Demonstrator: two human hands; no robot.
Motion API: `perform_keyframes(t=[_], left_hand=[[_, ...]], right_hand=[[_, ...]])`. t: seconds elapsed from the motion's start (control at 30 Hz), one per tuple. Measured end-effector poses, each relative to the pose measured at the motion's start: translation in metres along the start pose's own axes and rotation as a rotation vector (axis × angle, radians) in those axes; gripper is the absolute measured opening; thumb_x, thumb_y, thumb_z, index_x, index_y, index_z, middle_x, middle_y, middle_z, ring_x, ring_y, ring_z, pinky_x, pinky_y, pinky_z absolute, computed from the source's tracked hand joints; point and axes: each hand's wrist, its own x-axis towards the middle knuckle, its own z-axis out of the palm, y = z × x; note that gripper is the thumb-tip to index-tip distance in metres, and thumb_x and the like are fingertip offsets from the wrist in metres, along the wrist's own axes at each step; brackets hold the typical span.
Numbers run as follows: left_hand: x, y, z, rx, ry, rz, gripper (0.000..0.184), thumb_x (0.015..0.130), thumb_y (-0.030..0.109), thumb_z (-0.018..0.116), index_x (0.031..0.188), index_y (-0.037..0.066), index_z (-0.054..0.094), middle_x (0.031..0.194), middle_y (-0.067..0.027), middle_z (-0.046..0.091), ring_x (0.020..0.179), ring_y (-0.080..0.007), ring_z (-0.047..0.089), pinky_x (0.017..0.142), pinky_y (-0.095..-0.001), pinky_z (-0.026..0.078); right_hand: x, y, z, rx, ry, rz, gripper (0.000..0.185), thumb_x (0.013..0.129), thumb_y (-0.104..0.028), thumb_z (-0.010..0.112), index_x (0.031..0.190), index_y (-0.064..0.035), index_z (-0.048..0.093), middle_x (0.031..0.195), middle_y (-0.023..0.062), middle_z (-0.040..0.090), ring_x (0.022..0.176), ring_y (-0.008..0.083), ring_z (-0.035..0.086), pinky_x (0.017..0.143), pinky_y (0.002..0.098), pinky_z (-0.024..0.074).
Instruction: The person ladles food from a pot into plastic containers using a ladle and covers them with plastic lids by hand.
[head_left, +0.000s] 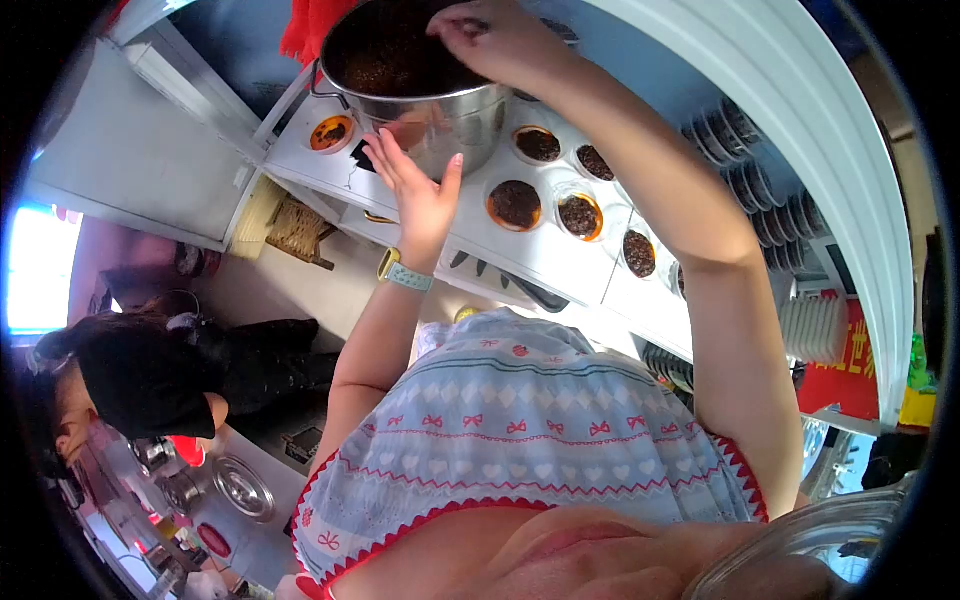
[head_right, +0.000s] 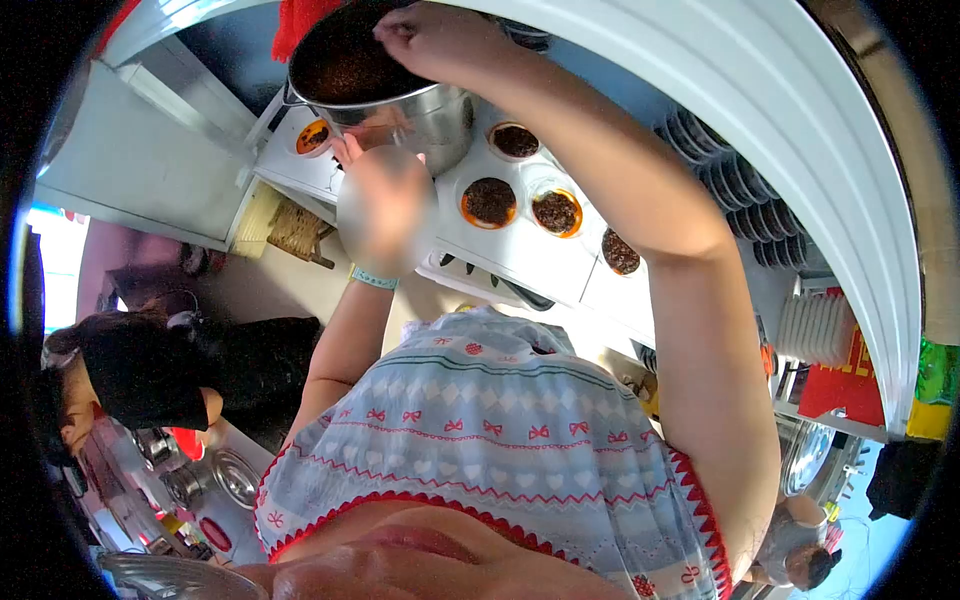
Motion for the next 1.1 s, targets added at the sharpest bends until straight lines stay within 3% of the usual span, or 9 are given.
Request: perform_keyframes(t=[0.03, 0.1, 0.3, 0.4, 0.5, 0.57, 0.63, 0.7, 1.1], left_hand=[[0.0, -0.003, 0.002, -0.005, -0.024, -0.002, 0.101, 0.084, 0.029, 0.072, 0.149, -0.003, 0.001, 0.153, -0.0357, -0.005, 0.142, -0.0522, -0.002, 0.114, -0.0588, 0.007], [0.001, -0.013, 0.005, -0.016, -0.046, -0.003, 0.103, 0.085, 0.032, 0.071, 0.15, -0.003, -0.002, 0.153, -0.0363, -0.007, 0.142, -0.0526, -0.004, 0.114, -0.0588, 0.006], [-0.001, -0.036, 0.011, 0.068, -0.058, 0.123, 0.099, 0.09, 0.036, 0.063, 0.147, -0.01, -0.004, 0.152, -0.0367, -0.009, 0.142, -0.0527, -0.007, 0.115, -0.0568, 0.005], [0.0, -0.039, 0.013, 0.111, -0.053, 0.154, 0.095, 0.092, 0.036, 0.059, 0.146, -0.013, -0.002, 0.152, -0.0374, -0.008, 0.142, -0.053, -0.007, 0.115, -0.0568, 0.005], [0.002, -0.039, 0.016, 0.082, -0.07, 0.107, 0.093, 0.093, 0.035, 0.058, 0.146, -0.014, -0.001, 0.152, -0.0381, -0.008, 0.141, -0.0536, -0.007, 0.115, -0.0573, 0.004], [0.0, -0.044, 0.022, 0.035, -0.046, 0.083, 0.093, 0.093, 0.033, 0.058, 0.145, -0.015, -0.002, 0.151, -0.0385, -0.009, 0.141, -0.054, -0.008, 0.114, -0.058, 0.003], [-0.001, -0.046, 0.023, 0.03, -0.044, 0.09, 0.093, 0.093, 0.033, 0.058, 0.145, -0.014, -0.003, 0.151, -0.0385, -0.009, 0.141, -0.0541, -0.008, 0.114, -0.0581, 0.003], [-0.001, -0.046, 0.023, 0.027, -0.042, 0.098, 0.094, 0.093, 0.033, 0.058, 0.145, -0.014, -0.003, 0.151, -0.0386, -0.01, 0.141, -0.0541, -0.009, 0.114, -0.0582, 0.002], [-0.001, -0.046, 0.022, 0.007, -0.088, 0.107, 0.097, 0.094, 0.033, 0.057, 0.145, -0.013, -0.011, 0.15, -0.0379, -0.016, 0.141, -0.0527, -0.014, 0.113, -0.0589, -0.002]], right_hand=[[0.002, 0.001, 0.005, -0.005, -0.002, 0.005, 0.033, 0.102, -0.028, 0.043, 0.096, -0.0015, 0.061, 0.076, 0.0081, 0.064, 0.066, 0.0133, 0.061, 0.062, 0.0256, 0.0507], [0.017, -0.022, -0.003, -0.003, -0.248, 0.004, 0.027, 0.094, -0.027, 0.054, 0.103, -0.0051, 0.068, 0.093, 0.0156, 0.069, 0.087, 0.0328, 0.067, 0.077, 0.0443, 0.0542], [0.025, -0.044, -0.005, 0.11, -0.384, -0.023, 0.021, 0.091, -0.02, 0.058, 0.1, -0.0039, 0.068, 0.092, 0.0142, 0.069, 0.084, 0.031, 0.066, 0.074, 0.0376, 0.0533], [0.021, -0.052, -0.019, 0.194, -0.341, -0.082, 0.02, 0.092, -0.019, 0.058, 0.1, -0.0036, 0.068, 0.087, 0.0136, 0.069, 0.078, 0.0237, 0.068, 0.071, 0.0338, 0.0537], [0.013, -0.064, -0.045, 0.334, -0.327, 0.122, 0.021, 0.096, -0.021, 0.054, 0.098, -0.0071, 0.069, 0.083, 0.0098, 0.07, 0.072, 0.0153, 0.067, 0.066, 0.0294, 0.0537], [0.007, -0.069, -0.059, 0.548, -0.277, 0.639, 0.026, 0.099, -0.025, 0.051, 0.097, -0.0061, 0.069, 0.081, 0.0089, 0.07, 0.069, 0.0105, 0.066, 0.061, 0.0243, 0.054], [0.008, -0.075, -0.08, 0.496, -0.345, 0.672, 0.035, 0.103, -0.03, 0.042, 0.097, -0.001, 0.06, 0.076, 0.0067, 0.063, 0.065, 0.0117, 0.06, 0.061, 0.0268, 0.0514], [-0.012, -0.043, -0.068, 0.726, -0.184, 0.877, 0.036, 0.104, -0.033, 0.041, 0.1, -0.0018, 0.059, 0.075, 0.0051, 0.063, 0.064, 0.0103, 0.059, 0.059, 0.0255, 0.0517], [-0.08, 0.027, -0.075, 1.044, 0.343, 1.142, 0.032, 0.098, -0.026, 0.05, 0.1, 0.0029, 0.063, 0.083, 0.015, 0.069, 0.069, 0.0149, 0.067, 0.061, 0.0219, 0.0576]])
